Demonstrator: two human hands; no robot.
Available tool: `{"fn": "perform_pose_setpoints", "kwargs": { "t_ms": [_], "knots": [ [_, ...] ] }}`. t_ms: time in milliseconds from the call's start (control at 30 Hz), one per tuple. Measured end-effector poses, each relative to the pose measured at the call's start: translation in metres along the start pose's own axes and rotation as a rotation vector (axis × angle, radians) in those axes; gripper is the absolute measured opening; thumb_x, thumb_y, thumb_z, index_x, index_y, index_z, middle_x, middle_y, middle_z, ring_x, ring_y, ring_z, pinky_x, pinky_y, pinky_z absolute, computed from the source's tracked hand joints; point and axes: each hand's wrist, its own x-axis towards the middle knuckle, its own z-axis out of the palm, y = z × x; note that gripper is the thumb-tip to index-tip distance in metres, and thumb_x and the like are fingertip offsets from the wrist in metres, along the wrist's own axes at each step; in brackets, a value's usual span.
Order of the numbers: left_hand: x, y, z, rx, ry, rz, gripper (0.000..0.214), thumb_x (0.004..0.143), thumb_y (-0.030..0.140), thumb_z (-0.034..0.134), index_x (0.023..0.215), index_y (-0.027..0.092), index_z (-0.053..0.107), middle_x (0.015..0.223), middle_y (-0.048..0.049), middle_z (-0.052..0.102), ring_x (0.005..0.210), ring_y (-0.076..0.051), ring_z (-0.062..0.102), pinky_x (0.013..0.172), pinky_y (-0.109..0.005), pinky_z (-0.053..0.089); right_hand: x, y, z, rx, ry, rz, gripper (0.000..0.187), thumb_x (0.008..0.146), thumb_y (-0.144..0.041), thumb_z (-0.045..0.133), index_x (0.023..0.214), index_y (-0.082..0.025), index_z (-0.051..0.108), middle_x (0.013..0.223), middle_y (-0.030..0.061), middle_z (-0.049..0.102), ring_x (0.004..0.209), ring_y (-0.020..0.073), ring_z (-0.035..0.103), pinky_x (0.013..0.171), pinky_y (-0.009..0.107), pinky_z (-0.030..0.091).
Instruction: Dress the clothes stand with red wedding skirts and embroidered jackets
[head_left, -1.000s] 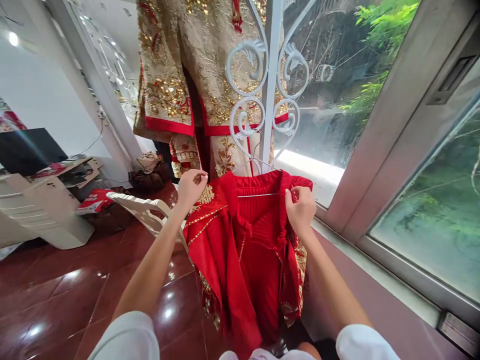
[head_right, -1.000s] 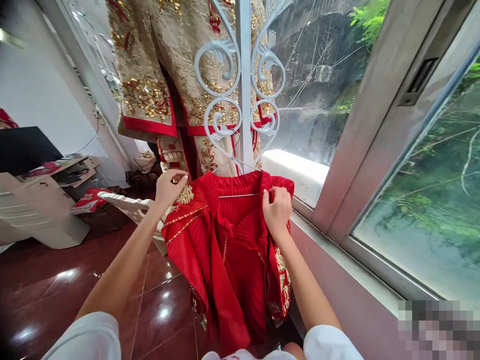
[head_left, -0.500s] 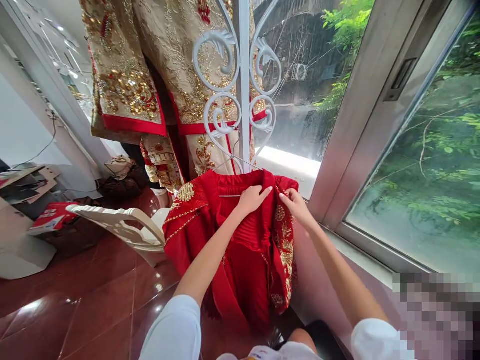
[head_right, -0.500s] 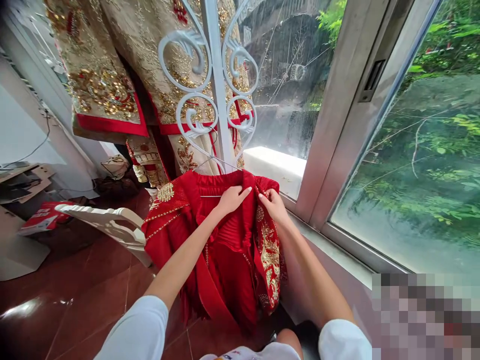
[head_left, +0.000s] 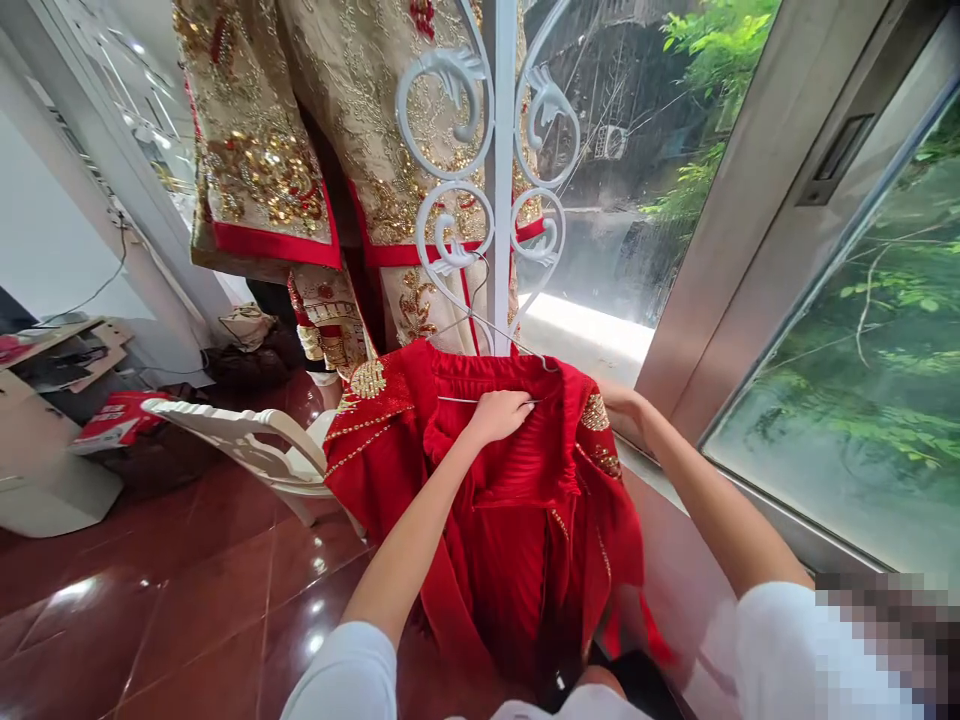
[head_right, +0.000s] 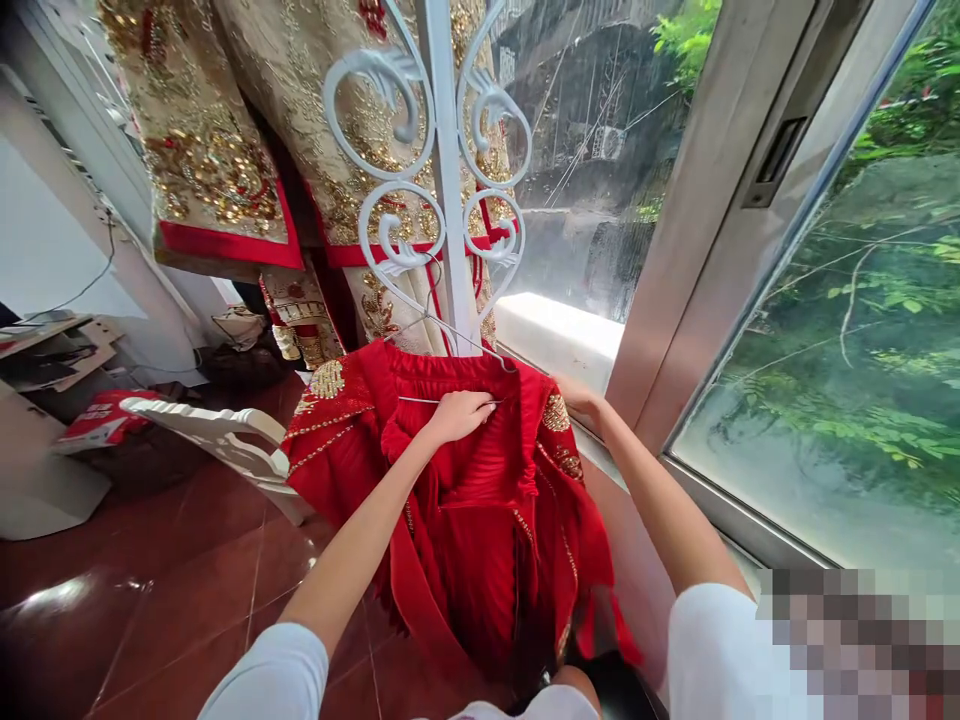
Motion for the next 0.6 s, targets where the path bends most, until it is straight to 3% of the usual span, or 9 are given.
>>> {"fn": "perform_pose_setpoints", "kwargs": {
  "t_ms": [133,200,300,433,533,600],
  "knots": [
    [0.0,-0.007,-0.002,-0.212,0.039,0.03,0.024,0.089,0.031,0.042,0.093,0.025,0.065,0.086,0.0022,0.072,0.09,-0.018,0.064,0.079,-0.027,0.045,-0.01,-0.027,0.007,-0.223,0.348,-0.032,0.038,0.078,-0.05,0.045,0.079,-0.015,0.059,0.064,0.006,0.057,0.06,0.0163,0.049,0.058,0.031,0.038],
    [0.002,-0.006,-0.001,-0.286,0.066,0.033,0.023,0.088,0.028,0.044,0.09,0.025,0.067,0.086,0.0022,0.072,0.089,-0.017,0.064,0.079,-0.025,0.044,-0.02,-0.047,0.015,-0.463,0.451,-0.103,0.039,0.08,-0.05,0.047,0.091,-0.014,0.059,0.071,0.0088,0.06,0.063,0.0182,0.051,0.058,0.031,0.036],
    [0.004,-0.002,0.0,-0.335,0.09,0.005,0.023,0.086,0.028,0.047,0.087,0.025,0.07,0.083,0.0021,0.072,0.087,-0.017,0.064,0.079,-0.026,0.044,-0.033,-0.062,0.026,-0.802,0.325,-0.192,0.024,0.081,-0.036,0.051,0.085,-0.015,0.06,0.077,0.011,0.061,0.067,0.0198,0.052,0.056,0.03,0.032],
    [0.003,0.007,-0.001,-0.341,0.053,-0.075,0.026,0.086,0.031,0.046,0.083,0.027,0.071,0.078,0.0025,0.072,0.088,-0.018,0.064,0.081,-0.029,0.044,-0.016,-0.065,0.004,-0.714,0.103,-0.247,0.025,0.083,-0.022,0.047,0.062,-0.016,0.058,0.055,0.0031,0.051,0.054,0.0137,0.044,0.054,0.029,0.029],
    [0.003,0.012,-0.001,-0.313,0.016,-0.097,0.027,0.085,0.029,0.044,0.082,0.028,0.071,0.08,0.0003,0.072,0.09,-0.02,0.064,0.081,-0.031,0.045,0.017,-0.083,-0.023,-0.583,0.205,-0.203,0.03,0.083,-0.022,0.05,0.054,-0.015,0.052,0.044,-0.0017,0.034,0.049,0.0111,0.039,0.054,0.029,0.027],
    [0.005,0.013,-0.001,-0.253,0.021,-0.125,0.026,0.082,0.024,0.045,0.084,0.026,0.071,0.088,-0.0035,0.072,0.093,-0.023,0.063,0.079,-0.032,0.045,0.035,-0.104,-0.029,-0.586,0.325,-0.185,0.032,0.083,-0.021,0.05,0.052,-0.014,0.049,0.046,-0.0015,0.033,0.051,0.0113,0.041,0.056,0.03,0.029]
  ]
}}
